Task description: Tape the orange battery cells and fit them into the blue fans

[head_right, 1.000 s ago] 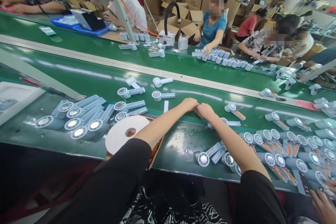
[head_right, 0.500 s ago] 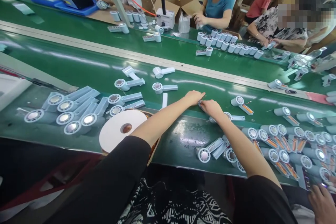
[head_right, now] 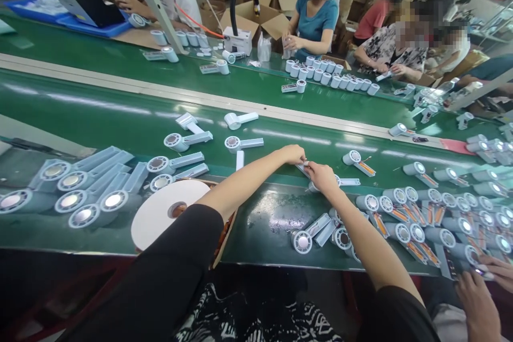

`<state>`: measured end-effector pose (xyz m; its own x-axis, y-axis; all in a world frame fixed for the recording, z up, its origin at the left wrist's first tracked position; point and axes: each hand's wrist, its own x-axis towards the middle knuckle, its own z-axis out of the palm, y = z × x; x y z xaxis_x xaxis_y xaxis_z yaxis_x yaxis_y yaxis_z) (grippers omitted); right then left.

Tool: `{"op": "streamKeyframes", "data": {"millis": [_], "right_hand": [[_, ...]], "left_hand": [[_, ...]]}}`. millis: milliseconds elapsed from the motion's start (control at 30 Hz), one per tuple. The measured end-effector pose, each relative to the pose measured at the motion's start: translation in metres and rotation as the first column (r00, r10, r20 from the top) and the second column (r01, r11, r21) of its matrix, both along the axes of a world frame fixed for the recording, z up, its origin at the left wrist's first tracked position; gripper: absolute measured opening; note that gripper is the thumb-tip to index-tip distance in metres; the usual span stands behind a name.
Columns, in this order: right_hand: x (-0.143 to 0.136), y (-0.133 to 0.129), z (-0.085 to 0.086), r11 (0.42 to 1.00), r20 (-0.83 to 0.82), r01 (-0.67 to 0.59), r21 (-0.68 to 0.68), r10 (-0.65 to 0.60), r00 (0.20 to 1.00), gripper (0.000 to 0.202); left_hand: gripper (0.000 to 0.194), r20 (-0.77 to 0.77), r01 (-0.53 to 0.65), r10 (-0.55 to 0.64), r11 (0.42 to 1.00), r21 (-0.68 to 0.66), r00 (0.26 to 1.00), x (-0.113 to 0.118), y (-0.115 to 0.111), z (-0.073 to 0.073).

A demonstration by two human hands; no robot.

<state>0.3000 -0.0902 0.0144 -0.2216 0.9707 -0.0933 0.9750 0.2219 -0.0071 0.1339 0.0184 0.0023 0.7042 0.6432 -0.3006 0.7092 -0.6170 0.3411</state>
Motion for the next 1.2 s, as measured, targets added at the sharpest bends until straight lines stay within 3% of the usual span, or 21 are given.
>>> {"op": "streamKeyframes", "data": {"millis": [333, 467, 600, 733, 833, 900, 967, 1033, 1100, 1200], "right_hand": [[0.002, 0.007, 0.011, 0.991, 0.035, -0.067, -0.112, 0.071, 0.997, 0.035], [-0.007, 0.019, 0.013, 0.977, 0.102, -0.046, -0.207, 0.068, 0.992, 0.039], [-0.023, 0.034, 0.012, 0.956, 0.184, -0.006, -0.294, 0.063, 0.981, 0.038], [-0.036, 0.041, 0.023, 0.952, 0.234, 0.001, -0.305, 0.074, 0.969, 0.036], [-0.032, 0.033, 0.038, 0.958, 0.247, -0.020, -0.287, 0.094, 0.965, 0.036], [-0.023, 0.020, 0.048, 0.972, 0.241, -0.008, -0.236, 0.066, 0.968, 0.039], [-0.013, -0.001, 0.055, 0.995, 0.157, 0.019, -0.097, -0.004, 0.988, 0.042], [-0.014, -0.032, 0.059, 0.999, -0.042, 0.026, 0.031, -0.024, 0.999, 0.042], [-0.034, -0.067, 0.058, 0.997, -0.287, -0.067, 0.041, 0.076, 0.955, 0.040], [-0.097, -0.110, 0.049, 0.933, -0.532, -0.360, 0.024, 0.317, 0.785, 0.031]], "left_hand": [[0.039, 0.117, -0.196, 0.193, 0.981, 0.009, 0.974, -0.002, -0.015, -0.002], [0.028, 0.124, -0.208, 0.208, 0.978, -0.014, 0.970, 0.003, -0.021, 0.004], [0.034, 0.150, -0.187, 0.185, 0.982, -0.001, 0.971, 0.003, -0.036, 0.025], [0.038, 0.199, -0.195, 0.182, 0.980, 0.046, 0.963, -0.020, -0.054, 0.062], [0.040, 0.212, -0.233, 0.213, 0.970, 0.073, 0.954, -0.070, -0.075, 0.087], [0.034, 0.199, -0.231, 0.211, 0.970, 0.083, 0.957, -0.125, -0.104, 0.098], [0.030, 0.177, -0.182, 0.160, 0.977, 0.111, 0.971, -0.190, -0.150, 0.101], [0.033, 0.181, -0.182, 0.149, 0.966, 0.185, 0.972, -0.254, -0.206, 0.096], [0.044, 0.177, -0.279, 0.237, 0.922, 0.268, 0.955, -0.303, -0.258, 0.085], [0.070, 0.142, -0.369, 0.341, 0.874, 0.317, 0.929, -0.339, -0.306, 0.069]]}}
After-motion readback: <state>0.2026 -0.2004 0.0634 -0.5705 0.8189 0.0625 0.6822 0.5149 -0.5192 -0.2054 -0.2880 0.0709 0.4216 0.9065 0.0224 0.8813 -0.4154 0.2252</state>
